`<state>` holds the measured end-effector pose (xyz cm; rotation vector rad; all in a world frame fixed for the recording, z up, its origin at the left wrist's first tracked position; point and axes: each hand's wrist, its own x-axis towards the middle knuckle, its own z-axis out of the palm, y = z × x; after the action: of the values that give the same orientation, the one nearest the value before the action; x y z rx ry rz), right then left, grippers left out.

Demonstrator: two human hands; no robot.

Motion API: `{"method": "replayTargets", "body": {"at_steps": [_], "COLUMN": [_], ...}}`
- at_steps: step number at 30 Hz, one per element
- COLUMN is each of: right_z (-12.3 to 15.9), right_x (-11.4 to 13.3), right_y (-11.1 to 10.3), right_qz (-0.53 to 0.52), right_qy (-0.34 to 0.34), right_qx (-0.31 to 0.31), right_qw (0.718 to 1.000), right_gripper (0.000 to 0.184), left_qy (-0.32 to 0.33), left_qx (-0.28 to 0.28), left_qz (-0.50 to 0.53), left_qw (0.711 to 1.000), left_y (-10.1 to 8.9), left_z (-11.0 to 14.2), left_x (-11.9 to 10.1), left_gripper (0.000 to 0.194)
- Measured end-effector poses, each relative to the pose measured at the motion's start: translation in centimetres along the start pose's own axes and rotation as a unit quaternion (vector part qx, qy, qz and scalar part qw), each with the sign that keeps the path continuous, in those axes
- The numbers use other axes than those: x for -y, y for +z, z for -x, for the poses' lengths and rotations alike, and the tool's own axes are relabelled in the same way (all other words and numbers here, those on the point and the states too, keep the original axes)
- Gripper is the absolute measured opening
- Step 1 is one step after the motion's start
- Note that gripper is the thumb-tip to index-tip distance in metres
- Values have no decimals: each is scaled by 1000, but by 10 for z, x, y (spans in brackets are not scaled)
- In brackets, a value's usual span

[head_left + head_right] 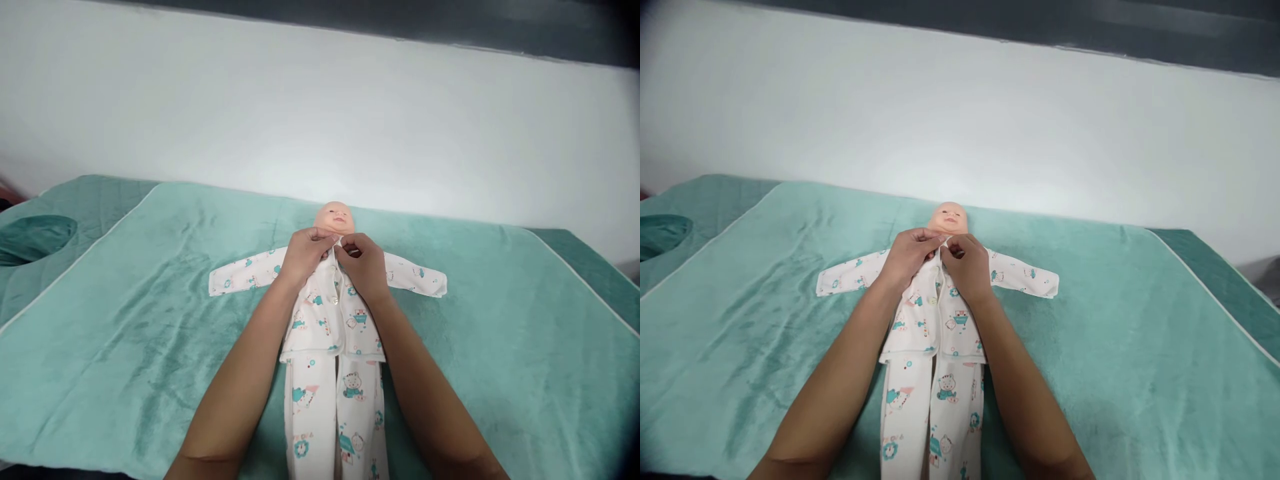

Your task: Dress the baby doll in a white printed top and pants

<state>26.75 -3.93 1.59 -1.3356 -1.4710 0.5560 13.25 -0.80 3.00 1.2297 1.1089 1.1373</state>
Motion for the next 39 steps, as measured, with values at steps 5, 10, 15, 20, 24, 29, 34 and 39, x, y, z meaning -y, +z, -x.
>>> {"method": "replayTargets", "body": {"at_steps": [5, 10, 15, 20, 24, 29, 34, 39], "right_z": [0, 3, 6, 4, -1, -3, -2, -10], "right_x": [0, -7, -11, -13, -22, -23, -18, -45], "right_y": [0, -2, -4, -6, -13, -17, -21, -38], "right_qz": [28, -53, -154, -163, -215, -279, -218, 33], "right_qy": [-26, 11, 106, 124, 142, 142, 77, -13], "right_qx": [-3, -9, -25, -19, -40, -4, 54, 10], "right_qw": [999, 999, 982, 979, 965, 950, 971, 999], "right_gripper": [12, 9, 13, 14, 18, 24, 25, 31], "left_qy": [-2, 1, 2, 13, 28, 37, 74, 160], "left_qx": [37, 46, 27, 12, -43, -65, -40, -67], "left_qz": [-1, 27, 15, -5, 2, 10, -26, -180], "left_qw": [999, 999, 1000, 1000, 999, 997, 996, 968], "left_y": [-4, -5, -3, -3, -9, -12, -7, -30], "left_z": [1, 0, -1, -1, -2, -1, 1, -1], "left_x": [-2, 1, 3, 3, 1, -1, -4, 6], "left_gripper": [26, 25, 23, 22, 19, 20, 26, 28]}}
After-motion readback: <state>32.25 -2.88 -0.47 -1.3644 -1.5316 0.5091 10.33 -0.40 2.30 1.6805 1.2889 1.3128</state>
